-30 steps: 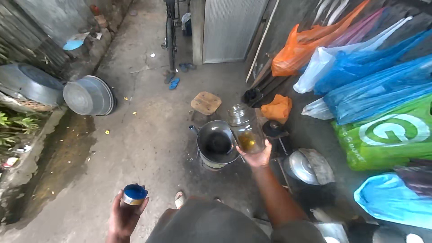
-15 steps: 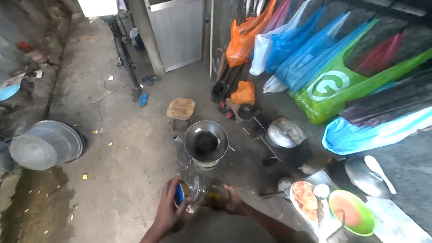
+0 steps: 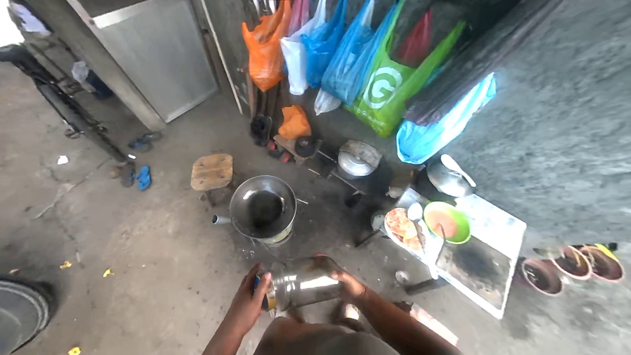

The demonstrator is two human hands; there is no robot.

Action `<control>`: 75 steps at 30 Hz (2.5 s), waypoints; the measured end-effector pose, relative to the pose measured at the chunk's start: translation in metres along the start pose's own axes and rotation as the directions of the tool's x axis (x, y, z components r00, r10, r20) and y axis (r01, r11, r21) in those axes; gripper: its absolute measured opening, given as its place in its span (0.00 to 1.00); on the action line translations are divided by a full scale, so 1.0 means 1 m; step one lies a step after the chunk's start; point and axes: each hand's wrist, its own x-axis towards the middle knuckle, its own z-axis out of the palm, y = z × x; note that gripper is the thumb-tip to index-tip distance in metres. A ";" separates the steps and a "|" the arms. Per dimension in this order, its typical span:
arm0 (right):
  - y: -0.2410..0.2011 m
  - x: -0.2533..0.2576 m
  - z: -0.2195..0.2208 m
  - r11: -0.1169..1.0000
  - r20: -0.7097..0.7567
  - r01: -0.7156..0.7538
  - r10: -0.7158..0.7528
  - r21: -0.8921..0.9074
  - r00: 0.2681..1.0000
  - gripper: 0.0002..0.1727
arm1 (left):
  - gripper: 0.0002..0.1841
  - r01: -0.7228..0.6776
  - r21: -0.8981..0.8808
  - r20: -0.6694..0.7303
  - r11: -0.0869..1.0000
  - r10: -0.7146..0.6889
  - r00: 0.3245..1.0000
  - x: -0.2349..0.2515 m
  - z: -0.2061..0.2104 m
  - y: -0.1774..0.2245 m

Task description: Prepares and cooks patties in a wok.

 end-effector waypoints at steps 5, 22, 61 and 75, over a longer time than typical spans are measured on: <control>-0.008 -0.027 -0.007 0.997 -0.030 0.075 -0.075 -0.012 0.997 0.59 | 0.39 -0.110 0.138 0.007 0.984 0.110 0.994 -0.007 0.025 0.025; -0.010 -0.204 -0.092 0.905 -0.123 0.417 -0.405 0.085 0.906 0.60 | 0.27 -0.696 0.192 0.008 0.692 0.708 0.706 -0.060 0.218 0.102; 0.019 -0.342 -0.122 0.531 -0.265 0.732 -0.700 0.427 0.663 0.27 | 0.35 -0.945 -0.116 0.335 -0.306 0.883 -0.328 -0.039 0.361 0.189; 0.000 -0.218 -0.088 0.613 -0.211 0.673 -0.654 0.414 0.726 0.28 | 0.22 -0.982 -0.184 0.283 0.031 0.959 -0.022 0.024 0.256 0.175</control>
